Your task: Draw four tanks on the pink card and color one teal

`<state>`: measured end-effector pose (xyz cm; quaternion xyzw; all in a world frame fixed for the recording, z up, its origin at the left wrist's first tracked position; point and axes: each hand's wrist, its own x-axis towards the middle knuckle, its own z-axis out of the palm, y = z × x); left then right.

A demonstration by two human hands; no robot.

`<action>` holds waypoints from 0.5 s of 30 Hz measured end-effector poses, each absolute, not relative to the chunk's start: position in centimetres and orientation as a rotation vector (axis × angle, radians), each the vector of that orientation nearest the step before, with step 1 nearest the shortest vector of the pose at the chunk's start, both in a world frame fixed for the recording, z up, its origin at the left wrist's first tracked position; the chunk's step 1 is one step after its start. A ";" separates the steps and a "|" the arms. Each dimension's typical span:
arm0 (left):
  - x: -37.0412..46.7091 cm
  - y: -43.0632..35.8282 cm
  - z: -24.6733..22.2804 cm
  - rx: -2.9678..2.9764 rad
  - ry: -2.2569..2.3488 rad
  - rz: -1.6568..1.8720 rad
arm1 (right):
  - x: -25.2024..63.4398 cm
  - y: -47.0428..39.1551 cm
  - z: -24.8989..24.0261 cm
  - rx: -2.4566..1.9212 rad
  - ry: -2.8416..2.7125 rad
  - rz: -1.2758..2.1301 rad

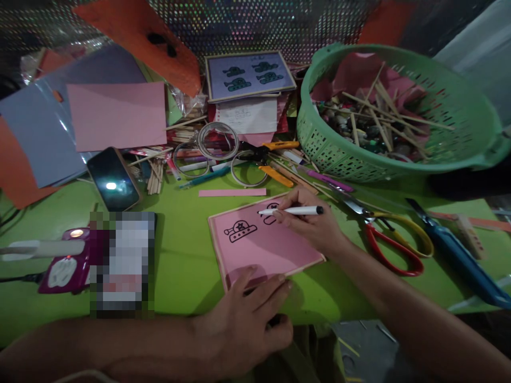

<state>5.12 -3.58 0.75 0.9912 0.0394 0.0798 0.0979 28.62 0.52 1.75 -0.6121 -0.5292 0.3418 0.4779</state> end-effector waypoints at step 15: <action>5.0 -3.4 1.0 2.925 0.116 0.257 | 28.5 0.7 1.9 -1.513 -1.273 0.846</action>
